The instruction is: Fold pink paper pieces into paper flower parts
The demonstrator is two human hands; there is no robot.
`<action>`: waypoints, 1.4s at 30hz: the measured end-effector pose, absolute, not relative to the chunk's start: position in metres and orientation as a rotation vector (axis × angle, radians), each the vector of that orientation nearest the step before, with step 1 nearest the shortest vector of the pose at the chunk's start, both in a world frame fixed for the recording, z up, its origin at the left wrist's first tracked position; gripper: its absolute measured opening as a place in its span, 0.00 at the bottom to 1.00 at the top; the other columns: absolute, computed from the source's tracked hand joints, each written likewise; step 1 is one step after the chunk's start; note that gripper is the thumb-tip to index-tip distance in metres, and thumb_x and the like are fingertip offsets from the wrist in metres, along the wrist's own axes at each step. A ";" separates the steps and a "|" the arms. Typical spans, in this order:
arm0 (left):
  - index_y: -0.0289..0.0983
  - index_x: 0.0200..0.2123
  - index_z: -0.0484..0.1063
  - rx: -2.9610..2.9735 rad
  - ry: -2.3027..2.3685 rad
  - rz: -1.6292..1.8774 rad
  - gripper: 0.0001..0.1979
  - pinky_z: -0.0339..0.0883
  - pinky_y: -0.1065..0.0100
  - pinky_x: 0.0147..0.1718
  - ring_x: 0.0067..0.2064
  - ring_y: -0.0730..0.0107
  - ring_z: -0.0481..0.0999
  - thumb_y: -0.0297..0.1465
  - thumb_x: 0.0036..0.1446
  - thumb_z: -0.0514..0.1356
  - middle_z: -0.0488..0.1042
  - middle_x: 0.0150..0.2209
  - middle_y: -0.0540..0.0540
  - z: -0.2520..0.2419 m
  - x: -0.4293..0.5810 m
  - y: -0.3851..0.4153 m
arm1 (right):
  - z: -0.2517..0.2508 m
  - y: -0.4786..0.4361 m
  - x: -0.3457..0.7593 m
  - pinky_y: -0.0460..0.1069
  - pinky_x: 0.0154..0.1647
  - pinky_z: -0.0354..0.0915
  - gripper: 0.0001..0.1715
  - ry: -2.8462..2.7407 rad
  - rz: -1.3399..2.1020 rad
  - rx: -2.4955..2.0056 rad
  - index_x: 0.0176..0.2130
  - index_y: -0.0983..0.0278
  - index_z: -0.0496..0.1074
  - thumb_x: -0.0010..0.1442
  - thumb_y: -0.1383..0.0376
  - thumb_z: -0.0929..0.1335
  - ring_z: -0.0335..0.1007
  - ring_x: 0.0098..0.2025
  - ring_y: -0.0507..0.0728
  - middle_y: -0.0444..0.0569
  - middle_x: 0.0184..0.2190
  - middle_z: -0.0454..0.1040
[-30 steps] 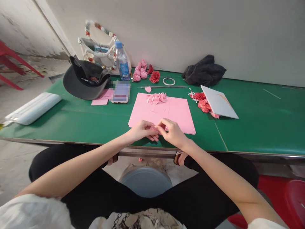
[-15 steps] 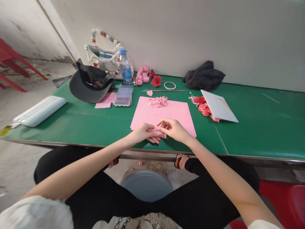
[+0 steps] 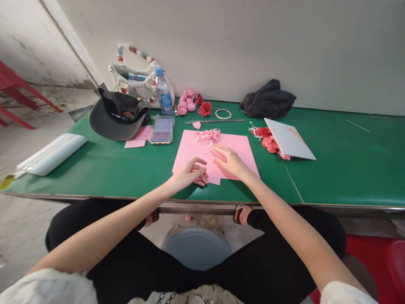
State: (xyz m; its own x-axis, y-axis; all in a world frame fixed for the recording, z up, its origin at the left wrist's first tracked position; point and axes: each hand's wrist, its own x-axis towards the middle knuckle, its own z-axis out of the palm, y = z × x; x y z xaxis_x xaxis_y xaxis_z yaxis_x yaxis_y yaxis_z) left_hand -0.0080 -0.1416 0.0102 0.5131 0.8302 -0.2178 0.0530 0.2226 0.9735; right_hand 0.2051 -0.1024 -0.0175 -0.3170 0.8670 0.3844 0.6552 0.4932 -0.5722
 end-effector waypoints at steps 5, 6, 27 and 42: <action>0.35 0.44 0.64 1.247 0.933 0.673 0.14 0.75 0.66 0.31 0.31 0.68 0.79 0.31 0.55 0.62 0.74 0.31 0.47 0.010 -0.008 -0.140 | -0.016 -0.109 0.200 0.60 0.53 0.63 0.11 -2.165 0.323 -1.319 0.43 0.63 0.76 0.57 0.68 0.70 0.72 0.47 0.62 0.52 0.44 0.79; 0.34 0.44 0.64 1.255 0.937 0.682 0.14 0.75 0.66 0.31 0.32 0.68 0.79 0.30 0.55 0.62 0.74 0.31 0.47 0.011 -0.008 -0.140 | -0.015 -0.109 0.199 0.59 0.52 0.64 0.09 -2.171 0.304 -1.322 0.41 0.63 0.76 0.58 0.68 0.70 0.73 0.45 0.61 0.51 0.41 0.79; 0.34 0.34 0.74 1.441 0.944 0.865 0.14 0.70 0.71 0.32 0.32 0.72 0.72 0.40 0.54 0.63 0.73 0.32 0.48 0.014 -0.015 -0.132 | 0.020 -0.141 0.185 0.51 0.40 0.73 0.09 -1.798 0.883 -1.134 0.39 0.64 0.74 0.55 0.66 0.69 0.75 0.37 0.54 0.49 0.39 0.77; 0.32 0.42 0.75 1.114 0.798 0.686 0.18 0.74 0.58 0.46 0.41 0.60 0.81 0.39 0.52 0.67 0.79 0.38 0.41 0.009 -0.014 -0.133 | 0.015 -0.145 0.184 0.47 0.34 0.71 0.04 -1.869 0.768 -1.096 0.31 0.63 0.74 0.55 0.69 0.68 0.72 0.34 0.53 0.46 0.32 0.73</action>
